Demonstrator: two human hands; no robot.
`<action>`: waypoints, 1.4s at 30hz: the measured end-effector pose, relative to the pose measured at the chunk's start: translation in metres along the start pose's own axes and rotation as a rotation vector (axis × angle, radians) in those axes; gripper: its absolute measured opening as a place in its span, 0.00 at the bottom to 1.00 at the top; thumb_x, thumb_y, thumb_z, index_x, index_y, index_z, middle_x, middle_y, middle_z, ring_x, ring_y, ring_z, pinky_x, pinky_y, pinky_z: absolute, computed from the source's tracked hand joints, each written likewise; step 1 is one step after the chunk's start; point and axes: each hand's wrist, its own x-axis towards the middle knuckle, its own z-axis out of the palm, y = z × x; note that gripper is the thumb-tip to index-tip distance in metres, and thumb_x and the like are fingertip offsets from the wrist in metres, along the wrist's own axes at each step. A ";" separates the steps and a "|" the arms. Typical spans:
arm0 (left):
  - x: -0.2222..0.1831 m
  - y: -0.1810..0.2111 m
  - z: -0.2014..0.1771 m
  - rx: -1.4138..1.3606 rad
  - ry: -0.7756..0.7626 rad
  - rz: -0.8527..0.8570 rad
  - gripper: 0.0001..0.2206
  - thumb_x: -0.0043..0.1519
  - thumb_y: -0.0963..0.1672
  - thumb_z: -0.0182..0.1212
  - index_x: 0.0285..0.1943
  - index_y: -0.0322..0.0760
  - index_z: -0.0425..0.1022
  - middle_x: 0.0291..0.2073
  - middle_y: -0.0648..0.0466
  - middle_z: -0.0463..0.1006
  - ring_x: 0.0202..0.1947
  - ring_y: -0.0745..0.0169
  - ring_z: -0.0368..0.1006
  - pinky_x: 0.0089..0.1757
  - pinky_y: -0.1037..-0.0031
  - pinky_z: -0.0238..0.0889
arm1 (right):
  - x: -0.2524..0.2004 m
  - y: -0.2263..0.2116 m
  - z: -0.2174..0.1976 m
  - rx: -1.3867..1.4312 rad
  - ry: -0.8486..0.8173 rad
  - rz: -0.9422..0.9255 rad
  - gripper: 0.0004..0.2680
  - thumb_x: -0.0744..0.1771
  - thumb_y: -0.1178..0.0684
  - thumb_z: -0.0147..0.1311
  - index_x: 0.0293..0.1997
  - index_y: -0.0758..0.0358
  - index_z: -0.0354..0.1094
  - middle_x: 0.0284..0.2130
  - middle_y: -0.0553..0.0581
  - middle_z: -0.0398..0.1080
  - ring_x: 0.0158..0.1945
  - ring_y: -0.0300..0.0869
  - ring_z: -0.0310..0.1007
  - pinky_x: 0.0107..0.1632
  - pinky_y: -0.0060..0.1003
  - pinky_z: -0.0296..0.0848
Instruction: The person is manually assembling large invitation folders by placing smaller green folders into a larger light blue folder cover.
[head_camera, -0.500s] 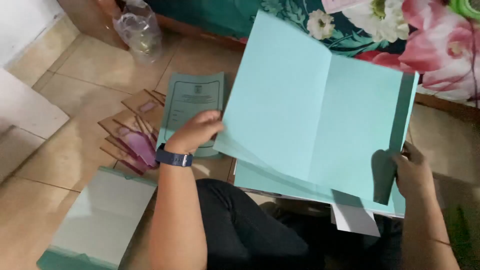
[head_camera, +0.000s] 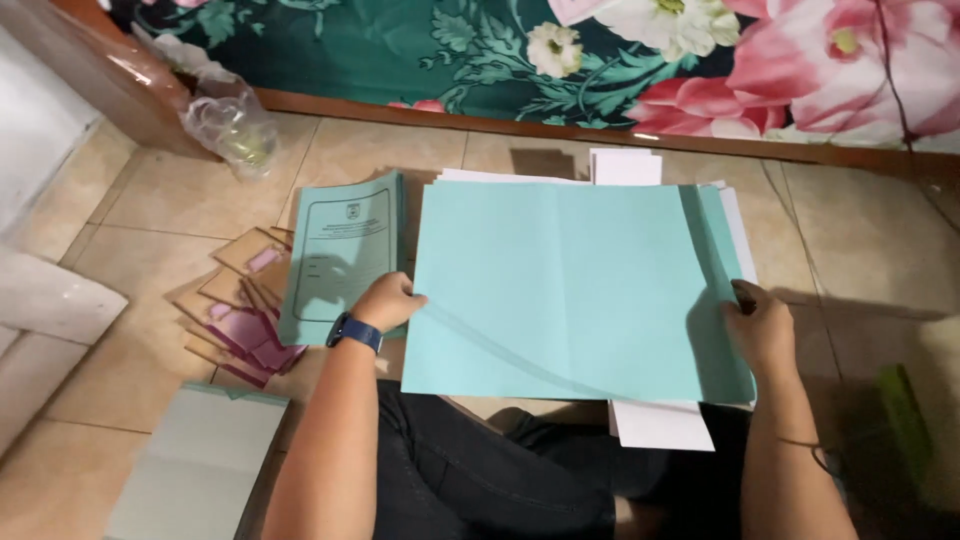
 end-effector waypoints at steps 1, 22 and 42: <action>-0.004 0.007 -0.002 0.007 -0.008 0.004 0.15 0.57 0.48 0.68 0.42 0.30 0.79 0.36 0.46 0.83 0.35 0.52 0.78 0.42 0.68 0.71 | 0.001 0.003 -0.002 0.002 0.003 0.011 0.17 0.65 0.61 0.57 0.62 0.68 0.72 0.45 0.70 0.76 0.43 0.56 0.76 0.47 0.45 0.73; 0.011 0.005 0.018 -0.048 0.027 0.010 0.18 0.57 0.49 0.65 0.48 0.30 0.82 0.39 0.42 0.85 0.48 0.43 0.80 0.47 0.58 0.74 | -0.005 0.015 0.051 -0.812 0.035 -0.100 0.18 0.69 0.57 0.46 0.69 0.55 0.68 0.79 0.56 0.51 0.81 0.54 0.44 0.76 0.59 0.40; -0.085 0.181 0.104 0.615 -0.039 0.199 0.35 0.69 0.60 0.32 0.83 0.45 0.40 0.80 0.36 0.36 0.80 0.39 0.27 0.68 0.41 0.19 | 0.005 0.022 0.047 -0.627 -0.325 0.095 0.35 0.70 0.24 0.17 0.80 0.66 0.31 0.78 0.67 0.35 0.81 0.53 0.32 0.76 0.60 0.34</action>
